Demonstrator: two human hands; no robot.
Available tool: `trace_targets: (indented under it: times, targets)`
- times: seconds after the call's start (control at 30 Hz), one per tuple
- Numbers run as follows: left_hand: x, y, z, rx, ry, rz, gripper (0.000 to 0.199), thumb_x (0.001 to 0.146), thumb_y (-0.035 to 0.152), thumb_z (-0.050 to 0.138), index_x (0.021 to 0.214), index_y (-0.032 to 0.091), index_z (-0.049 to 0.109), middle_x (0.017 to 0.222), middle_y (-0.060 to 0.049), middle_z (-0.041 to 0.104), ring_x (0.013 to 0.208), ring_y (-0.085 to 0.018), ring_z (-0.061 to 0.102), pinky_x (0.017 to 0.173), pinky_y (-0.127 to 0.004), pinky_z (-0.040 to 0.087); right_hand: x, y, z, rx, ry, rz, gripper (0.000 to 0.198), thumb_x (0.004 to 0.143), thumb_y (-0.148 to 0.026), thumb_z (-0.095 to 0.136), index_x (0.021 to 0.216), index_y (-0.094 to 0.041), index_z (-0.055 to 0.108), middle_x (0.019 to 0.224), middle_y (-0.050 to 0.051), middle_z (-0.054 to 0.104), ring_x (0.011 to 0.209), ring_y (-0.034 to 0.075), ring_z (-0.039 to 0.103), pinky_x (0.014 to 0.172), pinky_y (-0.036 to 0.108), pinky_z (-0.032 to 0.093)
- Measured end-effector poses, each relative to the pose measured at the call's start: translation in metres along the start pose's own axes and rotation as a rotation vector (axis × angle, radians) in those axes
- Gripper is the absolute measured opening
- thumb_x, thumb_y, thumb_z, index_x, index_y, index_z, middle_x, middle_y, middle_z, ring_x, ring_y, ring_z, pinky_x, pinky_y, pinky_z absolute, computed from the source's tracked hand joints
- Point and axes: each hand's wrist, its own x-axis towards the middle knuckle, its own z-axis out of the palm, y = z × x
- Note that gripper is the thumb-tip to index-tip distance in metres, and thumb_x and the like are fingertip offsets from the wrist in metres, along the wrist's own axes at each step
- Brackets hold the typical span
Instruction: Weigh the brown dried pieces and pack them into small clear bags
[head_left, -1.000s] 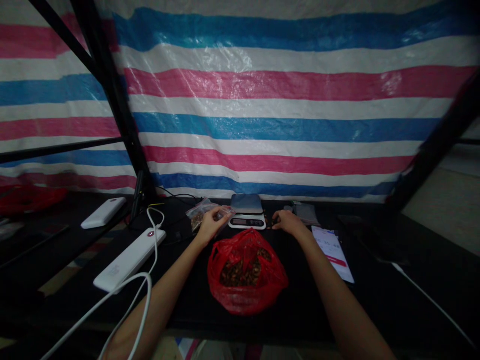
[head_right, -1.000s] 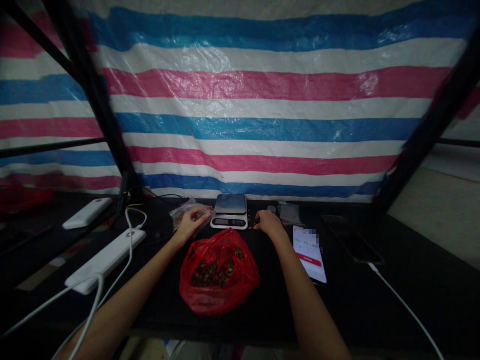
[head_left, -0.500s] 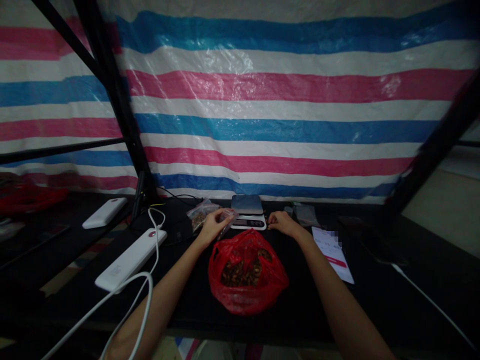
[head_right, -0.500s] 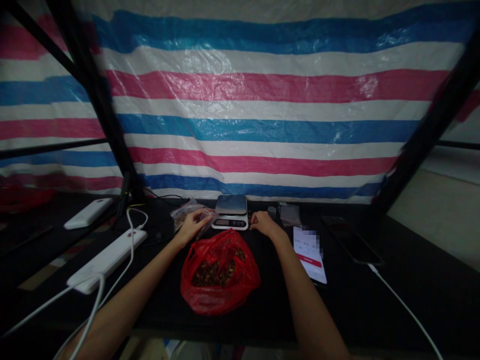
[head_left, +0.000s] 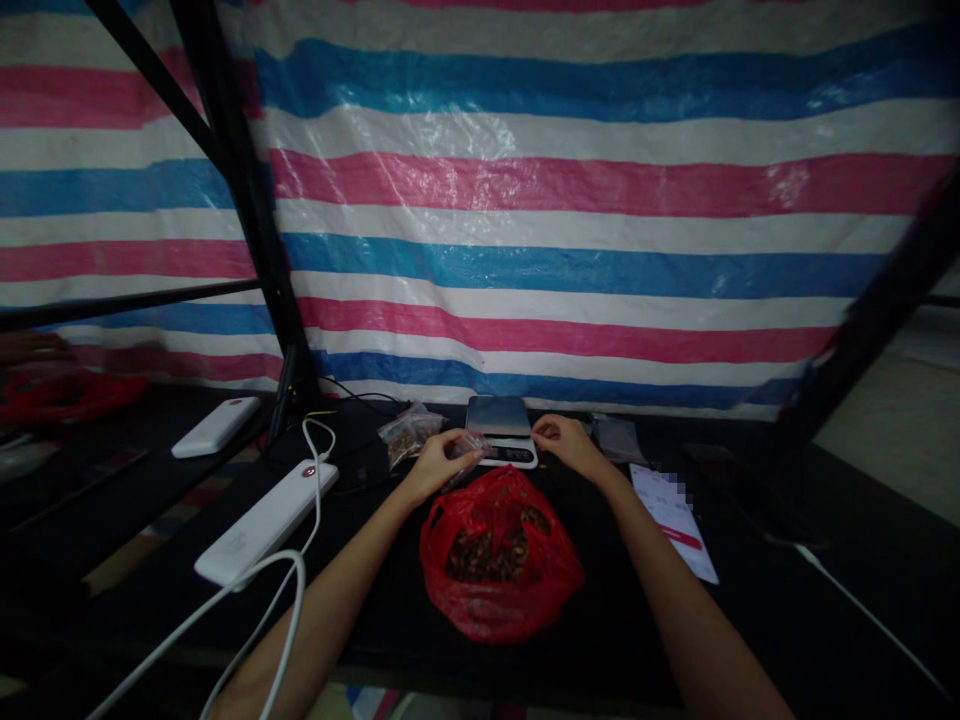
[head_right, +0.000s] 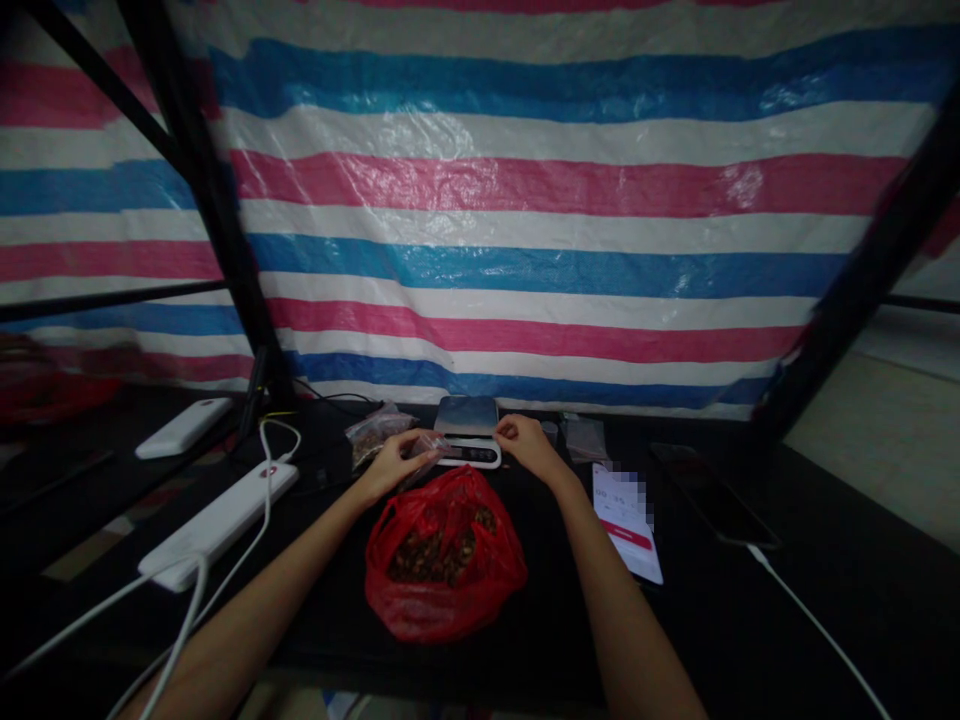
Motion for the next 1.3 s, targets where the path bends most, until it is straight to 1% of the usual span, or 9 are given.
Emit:
trace_targets:
  times: [0.13,0.27,0.53,0.63,0.73,0.87,0.97,1.07,1.3]
  targets:
    - [-0.005,0.011,0.003,-0.077,-0.11,0.026,0.042,0.07,0.04,0.06,0.104,0.014,0.06,0.099,-0.006,0.064,0.09,-0.02,0.057,0.083,-0.028,0.041,0.001,-0.037,0.024,0.17,0.067,-0.163,0.007,0.071,-0.019,0.053,0.072,-0.015,0.059,0.071,0.002,0.058,0.063,0.012,0.056,0.06,0.023,0.046]
    - [-0.004,0.01,0.004,-0.105,-0.096,0.04,0.042,0.069,0.039,0.061,0.102,0.013,0.06,0.098,-0.007,0.064,0.09,-0.02,0.057,0.082,-0.028,0.041,-0.004,-0.062,0.038,0.219,0.03,-0.23,0.009,0.073,-0.017,0.051,0.074,-0.017,0.06,0.076,0.002,0.056,0.068,0.011,0.057,0.062,0.023,0.047]
    - [-0.005,0.008,0.004,-0.132,-0.112,0.044,0.041,0.069,0.039,0.061,0.102,0.013,0.06,0.096,-0.006,0.064,0.088,-0.019,0.057,0.08,-0.028,0.042,-0.011,-0.069,0.031,0.133,-0.118,-0.289,0.018,0.079,-0.022,0.049,0.088,-0.02,0.064,0.091,0.004,0.063,0.084,0.015,0.057,0.076,0.026,0.043]
    - [-0.004,0.007,0.003,-0.132,-0.1,0.023,0.043,0.069,0.038,0.062,0.103,0.014,0.059,0.098,-0.007,0.063,0.089,-0.019,0.057,0.082,-0.028,0.041,-0.008,-0.063,0.023,0.062,-0.054,-0.224,0.022,0.083,-0.03,0.045,0.089,-0.021,0.064,0.088,0.003,0.065,0.081,0.016,0.058,0.073,0.025,0.042]
    - [-0.001,0.004,0.0,-0.117,-0.081,0.014,0.042,0.069,0.038,0.061,0.104,0.015,0.059,0.099,-0.006,0.064,0.088,-0.019,0.057,0.08,-0.028,0.041,-0.004,-0.047,0.011,-0.111,0.103,-0.028,0.034,0.086,-0.038,0.034,0.087,-0.021,0.064,0.078,0.003,0.066,0.071,0.016,0.059,0.07,0.026,0.042]
    - [0.0,0.002,-0.002,-0.095,-0.054,0.006,0.041,0.071,0.039,0.059,0.104,0.016,0.059,0.097,-0.005,0.064,0.085,-0.018,0.057,0.076,-0.026,0.042,-0.002,-0.01,0.003,-0.381,0.214,0.061,0.035,0.089,-0.03,0.028,0.098,-0.016,0.06,0.098,0.01,0.062,0.095,0.021,0.054,0.085,0.031,0.037]
    - [-0.001,0.002,-0.002,-0.082,-0.048,0.001,0.041,0.07,0.04,0.059,0.103,0.016,0.06,0.094,-0.005,0.065,0.082,-0.018,0.057,0.074,-0.026,0.042,-0.002,0.017,0.009,-0.477,0.169,0.072,0.037,0.089,-0.021,0.026,0.109,-0.01,0.054,0.111,0.015,0.056,0.106,0.022,0.047,0.093,0.033,0.032]
    - [-0.002,0.004,-0.001,-0.049,-0.069,0.0,0.041,0.07,0.041,0.059,0.102,0.016,0.061,0.093,-0.005,0.065,0.081,-0.018,0.057,0.075,-0.027,0.042,-0.002,0.034,0.02,-0.454,0.047,0.076,0.038,0.086,-0.012,0.028,0.118,-0.01,0.048,0.121,0.014,0.051,0.112,0.02,0.044,0.095,0.032,0.031]
    - [0.001,-0.001,-0.002,-0.043,-0.067,-0.024,0.044,0.07,0.043,0.058,0.104,0.016,0.06,0.091,-0.005,0.065,0.08,-0.019,0.056,0.074,-0.028,0.042,0.001,0.032,0.015,-0.244,-0.164,0.103,0.039,0.084,-0.014,0.032,0.117,-0.018,0.052,0.118,0.008,0.055,0.108,0.019,0.051,0.09,0.03,0.037]
